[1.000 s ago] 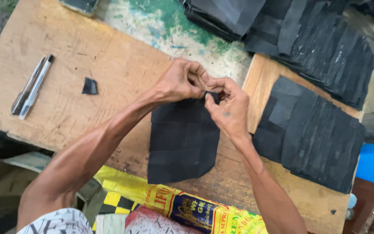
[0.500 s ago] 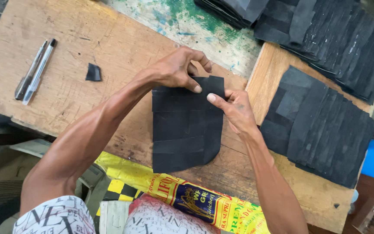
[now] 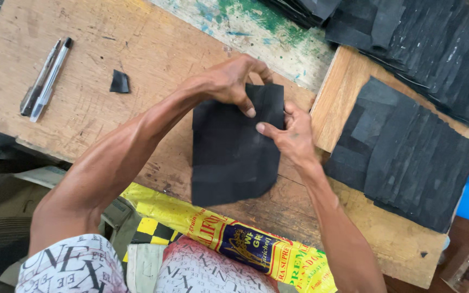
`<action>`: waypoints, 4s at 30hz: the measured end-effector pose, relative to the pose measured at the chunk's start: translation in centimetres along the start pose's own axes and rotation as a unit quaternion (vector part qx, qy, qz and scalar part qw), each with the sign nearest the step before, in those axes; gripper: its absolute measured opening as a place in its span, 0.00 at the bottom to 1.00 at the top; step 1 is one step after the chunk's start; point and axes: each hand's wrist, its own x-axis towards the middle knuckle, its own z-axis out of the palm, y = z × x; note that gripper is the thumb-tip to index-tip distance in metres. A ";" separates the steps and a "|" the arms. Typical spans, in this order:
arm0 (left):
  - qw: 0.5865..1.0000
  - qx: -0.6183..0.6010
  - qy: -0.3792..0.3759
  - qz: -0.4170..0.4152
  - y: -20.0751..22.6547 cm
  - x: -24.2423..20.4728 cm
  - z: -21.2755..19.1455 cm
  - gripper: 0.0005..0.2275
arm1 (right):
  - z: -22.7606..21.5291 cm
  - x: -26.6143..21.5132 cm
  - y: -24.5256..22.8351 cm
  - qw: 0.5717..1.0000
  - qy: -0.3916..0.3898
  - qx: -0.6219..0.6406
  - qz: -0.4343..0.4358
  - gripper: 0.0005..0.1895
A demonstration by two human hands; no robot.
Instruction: The person repeatedly rubs the edges and surfaces of black rubber pieces with a small abrasive block on a wooden workbench. They handle the pieces one at a time, aligning and rubbing them before stacking them with others.
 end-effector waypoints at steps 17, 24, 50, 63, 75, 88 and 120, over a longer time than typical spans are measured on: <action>0.915 0.325 0.216 0.106 1.7 -13.4 12.5 0.22 | 2.1 -2.3 -1.7 0.954 0.111 -0.274 0.046 0.42; 0.940 0.253 0.211 0.092 2.2 -13.6 12.0 0.24 | -0.8 -4.6 -1.5 0.973 0.026 -0.226 0.028 0.59; 0.795 0.294 0.507 -0.158 -5.7 -19.3 1.2 0.12 | 1.0 -8.6 0.5 0.992 0.058 -0.019 0.110 0.40; 0.935 0.135 0.290 -0.153 3.4 -15.4 10.8 0.14 | 3.8 -6.9 -0.1 0.992 0.057 -0.099 0.060 0.38; 0.921 0.181 0.338 -0.064 2.2 -16.9 6.0 0.03 | 0.3 -5.8 -1.4 0.987 -0.074 -0.130 0.059 0.45; 0.926 0.204 0.317 -0.018 0.0 -6.9 8.2 0.10 | 4.3 -4.8 1.1 0.893 0.117 -0.317 -0.299 0.11; 0.868 0.276 0.410 -0.053 -2.1 -12.5 1.1 0.08 | 4.0 -4.2 -1.6 0.886 0.150 -0.345 -0.272 0.30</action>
